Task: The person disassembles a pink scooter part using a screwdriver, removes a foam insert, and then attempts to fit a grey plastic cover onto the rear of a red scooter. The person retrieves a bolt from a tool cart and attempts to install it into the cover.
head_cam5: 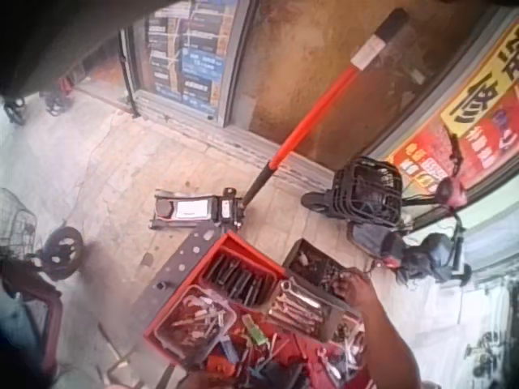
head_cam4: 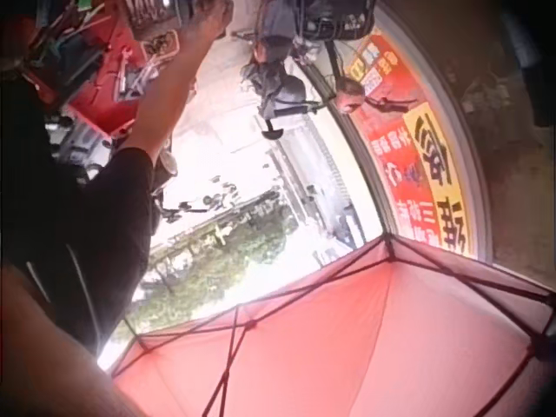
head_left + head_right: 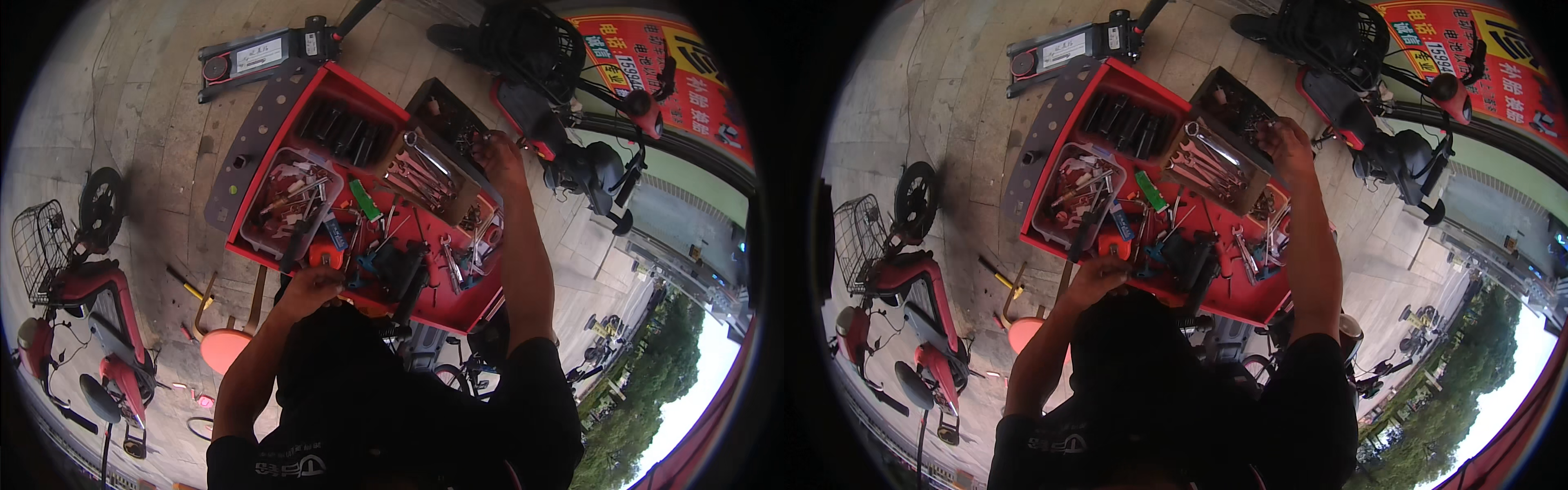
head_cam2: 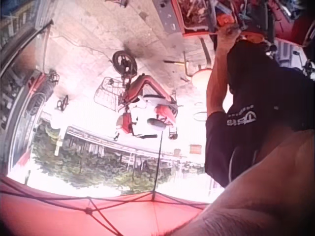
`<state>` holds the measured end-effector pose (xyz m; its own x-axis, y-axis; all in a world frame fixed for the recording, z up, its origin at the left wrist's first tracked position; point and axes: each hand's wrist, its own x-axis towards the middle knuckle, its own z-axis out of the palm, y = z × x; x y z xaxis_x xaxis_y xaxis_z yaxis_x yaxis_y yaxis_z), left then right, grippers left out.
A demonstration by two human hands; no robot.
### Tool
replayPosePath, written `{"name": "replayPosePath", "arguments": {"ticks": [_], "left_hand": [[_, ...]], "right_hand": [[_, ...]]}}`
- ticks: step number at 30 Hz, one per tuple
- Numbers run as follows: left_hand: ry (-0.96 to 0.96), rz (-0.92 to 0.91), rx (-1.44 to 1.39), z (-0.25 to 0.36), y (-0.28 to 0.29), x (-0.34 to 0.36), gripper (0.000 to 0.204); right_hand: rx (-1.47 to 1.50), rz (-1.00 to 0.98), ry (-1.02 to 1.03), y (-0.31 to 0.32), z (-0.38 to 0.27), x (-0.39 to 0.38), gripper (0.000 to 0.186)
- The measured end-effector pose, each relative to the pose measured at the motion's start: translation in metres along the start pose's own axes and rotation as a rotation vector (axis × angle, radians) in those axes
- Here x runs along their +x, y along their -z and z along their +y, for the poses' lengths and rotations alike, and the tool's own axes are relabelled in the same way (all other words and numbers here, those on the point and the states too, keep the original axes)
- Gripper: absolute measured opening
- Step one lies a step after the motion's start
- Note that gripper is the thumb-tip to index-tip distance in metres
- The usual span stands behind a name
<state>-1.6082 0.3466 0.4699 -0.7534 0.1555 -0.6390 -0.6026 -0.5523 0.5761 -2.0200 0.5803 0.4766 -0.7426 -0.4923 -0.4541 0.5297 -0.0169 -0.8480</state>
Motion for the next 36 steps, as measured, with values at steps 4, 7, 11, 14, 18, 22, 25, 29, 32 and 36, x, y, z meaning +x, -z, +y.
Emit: {"name": "replayPosePath", "arguments": {"ticks": [4,7,11,14,18,22,25,29,32,36], "left_hand": [[0.092,0.006,0.036,0.009,0.001,-0.002,0.022],[0.173,0.012,-0.010,0.020,-0.002,-0.003,0.022],[0.201,-0.041,-0.085,0.049,-0.023,-0.004,0.020],[0.130,-0.116,-0.115,0.073,-0.056,0.006,0.018],[0.089,-0.152,-0.250,0.099,-0.100,0.033,0.018],[0.096,-0.058,-0.259,0.099,-0.124,0.041,0.018],[0.028,-0.036,-0.056,0.094,-0.125,0.041,0.020],[0.086,0.009,0.112,0.092,-0.119,0.039,0.019],[0.199,-0.045,0.079,0.098,-0.114,0.042,0.018],[0.325,-0.034,-0.128,0.105,-0.107,0.045,0.017]], "right_hand": [[0.245,-0.080,0.020,-0.017,-0.012,-0.030,0.018],[0.274,-0.100,0.033,-0.019,-0.018,-0.051,0.018],[0.255,-0.088,0.082,-0.036,-0.020,-0.086,0.018],[0.005,-0.051,0.089,-0.066,-0.010,-0.125,0.019],[-0.380,-0.115,0.253,-0.115,0.011,-0.173,0.016],[-0.515,-0.018,0.355,-0.139,0.020,-0.203,0.018],[-0.614,0.103,0.307,-0.142,0.022,-0.217,0.020],[-0.911,0.104,0.372,-0.139,0.027,-0.224,0.022],[-0.962,0.109,0.421,-0.143,0.031,-0.223,0.025],[-0.893,0.123,0.460,-0.147,0.035,-0.222,0.029]]}}
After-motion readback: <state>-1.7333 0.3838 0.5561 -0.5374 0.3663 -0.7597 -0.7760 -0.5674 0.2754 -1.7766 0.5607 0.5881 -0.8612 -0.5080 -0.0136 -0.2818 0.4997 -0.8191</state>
